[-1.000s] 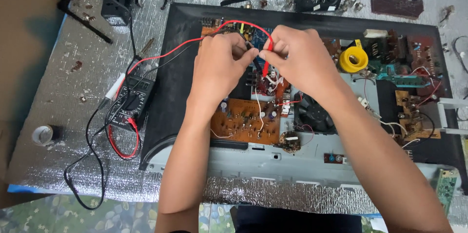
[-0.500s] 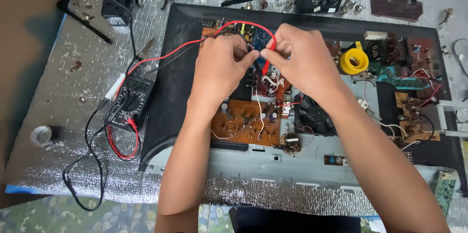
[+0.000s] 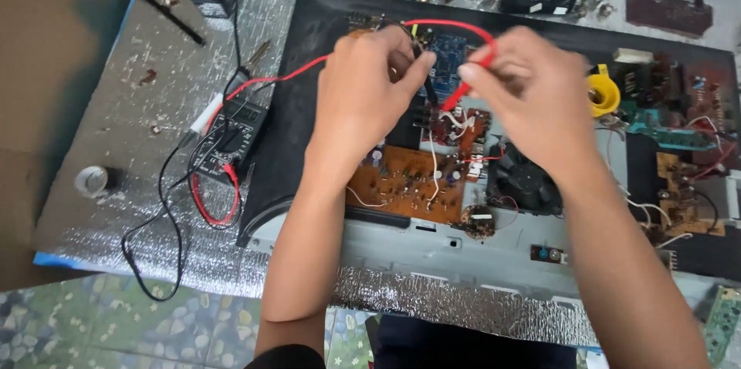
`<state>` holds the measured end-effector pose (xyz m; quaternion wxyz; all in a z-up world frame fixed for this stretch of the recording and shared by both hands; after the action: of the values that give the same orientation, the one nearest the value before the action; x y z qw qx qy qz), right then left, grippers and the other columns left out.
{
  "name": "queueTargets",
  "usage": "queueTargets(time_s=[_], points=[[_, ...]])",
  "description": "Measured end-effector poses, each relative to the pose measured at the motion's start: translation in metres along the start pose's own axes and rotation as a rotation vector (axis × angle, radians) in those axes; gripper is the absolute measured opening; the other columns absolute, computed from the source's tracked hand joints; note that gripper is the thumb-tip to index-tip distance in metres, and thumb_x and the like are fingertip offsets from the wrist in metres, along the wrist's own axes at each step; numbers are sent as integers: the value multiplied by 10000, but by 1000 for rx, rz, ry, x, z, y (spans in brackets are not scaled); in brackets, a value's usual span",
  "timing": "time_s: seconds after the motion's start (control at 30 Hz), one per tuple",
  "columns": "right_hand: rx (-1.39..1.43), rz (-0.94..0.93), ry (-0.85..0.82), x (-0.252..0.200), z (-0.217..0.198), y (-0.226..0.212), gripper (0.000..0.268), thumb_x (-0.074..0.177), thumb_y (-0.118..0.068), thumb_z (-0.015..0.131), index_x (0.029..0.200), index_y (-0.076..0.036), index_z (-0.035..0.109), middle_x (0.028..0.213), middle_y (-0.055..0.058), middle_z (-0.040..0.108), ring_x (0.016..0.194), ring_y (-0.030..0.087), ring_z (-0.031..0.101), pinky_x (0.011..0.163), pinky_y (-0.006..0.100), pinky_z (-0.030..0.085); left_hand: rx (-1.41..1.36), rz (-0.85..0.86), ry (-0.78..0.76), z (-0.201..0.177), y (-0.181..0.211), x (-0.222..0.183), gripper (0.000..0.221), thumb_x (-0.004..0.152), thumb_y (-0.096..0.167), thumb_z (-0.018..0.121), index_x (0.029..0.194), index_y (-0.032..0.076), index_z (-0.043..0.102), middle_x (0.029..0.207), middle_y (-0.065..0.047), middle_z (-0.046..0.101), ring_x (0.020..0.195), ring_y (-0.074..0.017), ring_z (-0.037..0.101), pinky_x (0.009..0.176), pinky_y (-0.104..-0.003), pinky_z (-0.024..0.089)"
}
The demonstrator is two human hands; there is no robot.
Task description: Using a multimeter to test various components and points on an open television circuit board for diagnostic purposes.
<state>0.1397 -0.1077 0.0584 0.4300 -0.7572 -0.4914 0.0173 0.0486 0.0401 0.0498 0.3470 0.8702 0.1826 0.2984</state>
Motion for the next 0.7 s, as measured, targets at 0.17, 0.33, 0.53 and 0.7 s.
queueTargets(time_s=[0.17,0.33,0.53,0.7], points=[[30,-27,118,-31,-29,-21,155,1022,163,724,1136,109,634,987,224,729,810,237,722,658,260,532,-38,77,59,-49,31,-13,331,921,230,735,649,52,674,491,29,626,371,-115,466,424,-262,406],[78,-4,137,-52,-22,-43,174,955,161,735,1105,116,658,916,193,727,624,144,627,499,196,420,94,98,79,-68,56,-32,332,924,253,754,681,37,689,492,-8,576,356,-185,444,395,-324,374],[250,135,83,-55,-6,-45,201,922,115,697,1113,76,650,980,177,747,766,187,744,655,224,582,229,88,-39,-64,64,-50,343,941,284,749,690,60,683,508,-55,596,372,-301,476,413,-394,391],[214,156,-15,-63,12,-53,263,863,54,709,1123,49,678,915,163,789,716,178,790,581,209,615,441,64,-157,-52,51,-63,293,946,299,728,762,75,691,653,-139,684,426,-392,580,433,-470,457]])
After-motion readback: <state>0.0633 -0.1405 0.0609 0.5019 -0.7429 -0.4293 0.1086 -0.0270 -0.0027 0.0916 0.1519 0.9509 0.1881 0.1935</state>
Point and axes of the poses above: each hand's wrist, its own x-axis towards the middle knuckle, its own z-axis out of the palm, y = z × x, the point moved 9 cm from there along x, towards the middle knuckle
